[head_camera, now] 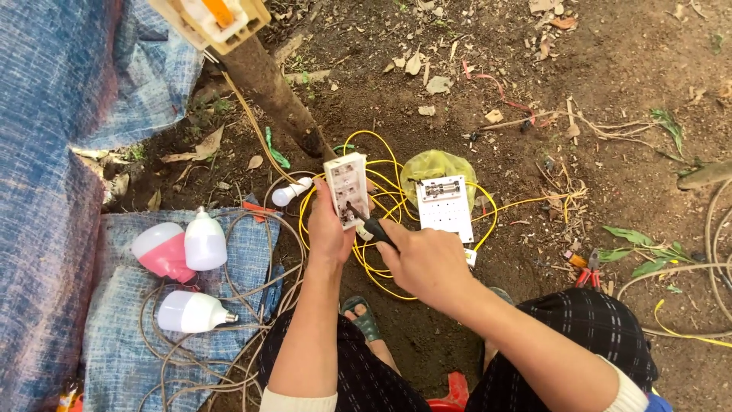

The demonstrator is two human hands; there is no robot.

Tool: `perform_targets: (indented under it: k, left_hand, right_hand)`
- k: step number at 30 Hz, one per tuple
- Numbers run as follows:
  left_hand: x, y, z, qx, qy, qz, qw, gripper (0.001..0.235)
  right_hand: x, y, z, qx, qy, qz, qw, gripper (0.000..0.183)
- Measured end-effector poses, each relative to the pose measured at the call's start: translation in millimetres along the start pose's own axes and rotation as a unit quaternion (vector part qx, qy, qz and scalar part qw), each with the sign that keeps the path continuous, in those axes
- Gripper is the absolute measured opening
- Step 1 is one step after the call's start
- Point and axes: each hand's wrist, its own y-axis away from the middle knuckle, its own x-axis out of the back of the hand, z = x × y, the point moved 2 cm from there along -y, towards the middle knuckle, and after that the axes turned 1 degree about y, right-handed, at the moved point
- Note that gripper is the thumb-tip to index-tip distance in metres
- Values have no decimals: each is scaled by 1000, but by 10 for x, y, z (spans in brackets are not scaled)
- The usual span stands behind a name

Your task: The person uses a screwdriver to tighten screws on a white electrical socket box placed on the ground. They then pick up a smaller white electrical component and continue to adjust its internal parts with the screwdriver. The task involves manipulating wires and electrical hardware in an outdoor setting.

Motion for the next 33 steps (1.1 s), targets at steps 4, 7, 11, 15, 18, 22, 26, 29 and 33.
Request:
perform_targets:
  k: [4,7,11,15,18,22,26,29,33]
  left_hand:
    - [121,-80,70,7,30,25,999,59]
    - [26,-9,148,10,76,44,996,58]
    - [-203,123,81,48,45,79,995,58]
    - [-97,57,132,37,78,110,990,60]
    - [-55,36,242,15,134,123,983,60]
    - [-38,82,340,-255,-660,131,695,59]
    - [-19,190,185,-166,-358,123,911,57]
    - [-314,474,325,140,-101,163,971,66]
    - [-431,511,333,155,-8,130,979,60]
  right_hand:
    - [64,27,6,-67,-150,-94,982,36]
    - [82,-4,70,-62,-152,-32,986,38]
    - [-265,-18,228,-105,-112,16,988,51]
    - [110,161,-15,12,-121,-51,991,39]
    - [87,191,249,-82,-33,34,995,44]
    - [407,260,395,-67,-126,94,985,42]
    - [438,273,505,-112,-161,47,979,38]
    - [303,354,600,-42,-197,43,978,29]
    - [120,358,498,-36,-134,45,989,35]
